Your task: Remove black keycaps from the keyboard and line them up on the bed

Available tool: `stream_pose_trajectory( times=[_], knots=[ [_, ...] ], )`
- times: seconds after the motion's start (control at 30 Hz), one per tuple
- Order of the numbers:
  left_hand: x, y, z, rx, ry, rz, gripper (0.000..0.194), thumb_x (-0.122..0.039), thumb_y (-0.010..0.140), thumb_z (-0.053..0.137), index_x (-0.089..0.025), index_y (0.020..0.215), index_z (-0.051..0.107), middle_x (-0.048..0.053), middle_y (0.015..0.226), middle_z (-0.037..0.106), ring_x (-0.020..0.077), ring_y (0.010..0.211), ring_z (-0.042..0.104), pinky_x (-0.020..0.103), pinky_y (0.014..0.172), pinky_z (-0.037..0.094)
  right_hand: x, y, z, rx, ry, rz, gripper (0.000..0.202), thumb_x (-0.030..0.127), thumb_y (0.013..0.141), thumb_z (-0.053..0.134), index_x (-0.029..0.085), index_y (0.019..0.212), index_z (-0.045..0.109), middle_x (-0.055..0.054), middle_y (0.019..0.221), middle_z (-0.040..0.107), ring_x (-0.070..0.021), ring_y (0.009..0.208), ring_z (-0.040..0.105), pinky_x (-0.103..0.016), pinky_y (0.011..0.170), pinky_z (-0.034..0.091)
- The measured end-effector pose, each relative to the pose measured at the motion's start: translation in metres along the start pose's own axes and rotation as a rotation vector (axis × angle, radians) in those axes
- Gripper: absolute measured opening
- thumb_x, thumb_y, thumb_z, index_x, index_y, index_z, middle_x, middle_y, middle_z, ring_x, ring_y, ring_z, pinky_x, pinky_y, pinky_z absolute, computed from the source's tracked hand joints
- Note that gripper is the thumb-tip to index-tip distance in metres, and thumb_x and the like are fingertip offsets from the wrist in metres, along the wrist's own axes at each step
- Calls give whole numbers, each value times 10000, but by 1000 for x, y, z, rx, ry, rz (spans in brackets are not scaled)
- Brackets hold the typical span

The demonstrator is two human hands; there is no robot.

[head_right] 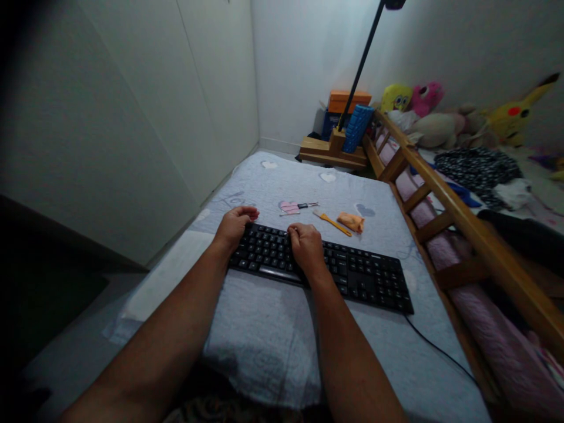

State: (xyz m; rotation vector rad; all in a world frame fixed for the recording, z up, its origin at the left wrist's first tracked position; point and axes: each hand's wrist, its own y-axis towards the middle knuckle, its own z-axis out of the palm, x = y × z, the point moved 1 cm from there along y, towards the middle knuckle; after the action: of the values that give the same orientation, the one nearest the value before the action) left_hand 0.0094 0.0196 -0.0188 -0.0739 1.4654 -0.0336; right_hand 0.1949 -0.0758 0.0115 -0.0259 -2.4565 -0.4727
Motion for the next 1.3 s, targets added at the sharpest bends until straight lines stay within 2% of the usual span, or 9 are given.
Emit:
stream_pose_trajectory(
  times=[0.6, 1.3],
  knots=[
    [-3, -2, 1, -10, -9, -13, 274, -100, 546, 499, -170, 751, 666, 36, 803, 704, 177, 836, 647, 350, 923, 477, -3, 0, 1, -4, -9, 11, 246, 244, 902, 504, 194, 888, 744, -84, 876, 745, -235, 873, 643, -331, 811, 446],
    [1, -1, 1, -2, -22, -16, 288, -105, 538, 502, -182, 762, 666, 31, 822, 711, 185, 856, 653, 363, 926, 484, -1, -1, -1, -23, -76, -12, 246, 237, 907, 488, 203, 841, 722, -78, 844, 729, -227, 846, 614, -315, 779, 422]
  ],
)
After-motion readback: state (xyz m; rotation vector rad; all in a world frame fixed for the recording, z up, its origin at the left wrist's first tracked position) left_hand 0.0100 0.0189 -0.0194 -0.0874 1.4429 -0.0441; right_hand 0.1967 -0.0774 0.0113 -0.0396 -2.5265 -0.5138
